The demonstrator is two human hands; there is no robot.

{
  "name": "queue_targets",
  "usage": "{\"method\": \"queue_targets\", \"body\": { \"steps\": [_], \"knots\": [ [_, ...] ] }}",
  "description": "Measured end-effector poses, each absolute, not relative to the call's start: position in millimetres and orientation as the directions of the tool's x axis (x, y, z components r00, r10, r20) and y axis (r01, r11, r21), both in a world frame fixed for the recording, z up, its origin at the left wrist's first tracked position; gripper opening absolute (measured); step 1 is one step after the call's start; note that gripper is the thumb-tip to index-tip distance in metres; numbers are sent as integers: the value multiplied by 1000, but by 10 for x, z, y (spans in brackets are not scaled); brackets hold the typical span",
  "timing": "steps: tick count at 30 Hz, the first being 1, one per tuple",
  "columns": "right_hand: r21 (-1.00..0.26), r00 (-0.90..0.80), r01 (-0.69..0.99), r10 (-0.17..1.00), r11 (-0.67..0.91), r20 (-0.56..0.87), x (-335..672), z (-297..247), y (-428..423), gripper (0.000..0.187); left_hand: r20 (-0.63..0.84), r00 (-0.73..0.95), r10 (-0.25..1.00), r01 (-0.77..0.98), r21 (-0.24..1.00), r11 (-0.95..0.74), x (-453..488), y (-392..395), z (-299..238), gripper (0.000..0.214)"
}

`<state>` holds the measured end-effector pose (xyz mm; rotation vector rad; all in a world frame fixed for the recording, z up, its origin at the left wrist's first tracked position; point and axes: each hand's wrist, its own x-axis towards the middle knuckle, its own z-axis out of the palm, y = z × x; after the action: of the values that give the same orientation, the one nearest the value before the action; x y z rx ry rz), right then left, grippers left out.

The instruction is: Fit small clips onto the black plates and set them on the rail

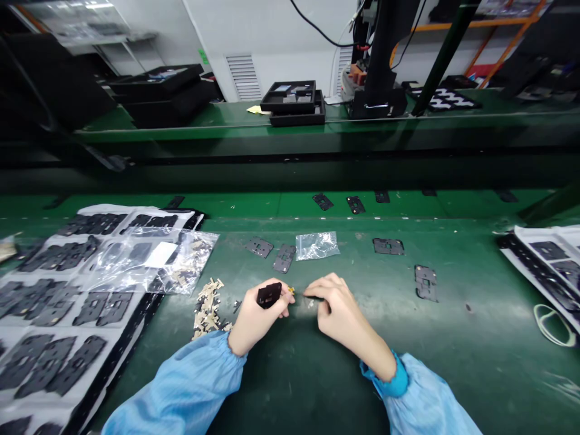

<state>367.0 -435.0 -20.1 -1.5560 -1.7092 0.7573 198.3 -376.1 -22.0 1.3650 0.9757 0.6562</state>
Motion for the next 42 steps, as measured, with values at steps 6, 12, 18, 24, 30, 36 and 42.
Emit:
{"method": "queue_targets", "body": {
  "steps": [6, 12, 18, 24, 30, 36, 42],
  "knots": [
    [-995, 10, 58, 997, -79, -79, 3561, -130, -4322, 15, -142, 538, 831, 210, 977, 31, 1991, -3783, -193, 7],
    [-983, 93, -37, 979, -177, -180, 3527, -165, -4331, 20, 11, 490, 872, 230, 963, -142, 1990, -3796, -150, 7],
    [-985, 83, -34, 981, -172, -174, 3521, -175, -4346, 21, 165, 499, 851, 240, 917, -319, 1974, -3859, -174, 8],
    [-987, 46, 158, 999, -27, -20, 3486, -139, -4377, 16, 208, 493, 845, 297, 872, -388, 1966, -3890, -186, 11],
    [-994, 148, 45, 984, -102, -95, 3576, -126, -4334, 20, 140, 418, 898, 351, 886, -302, 1971, -3803, -201, 14],
    [-987, 370, -58, 915, -153, -163, 3727, -130, -4274, 27, 181, 608, 773, 328, 829, -452, 1952, -3833, -260, 18],
    [-983, 320, -41, 929, -181, -185, 3644, -131, -4288, 28, 175, 636, 752, 425, 734, -530, 1951, -3895, -267, 12]
  ]
}}
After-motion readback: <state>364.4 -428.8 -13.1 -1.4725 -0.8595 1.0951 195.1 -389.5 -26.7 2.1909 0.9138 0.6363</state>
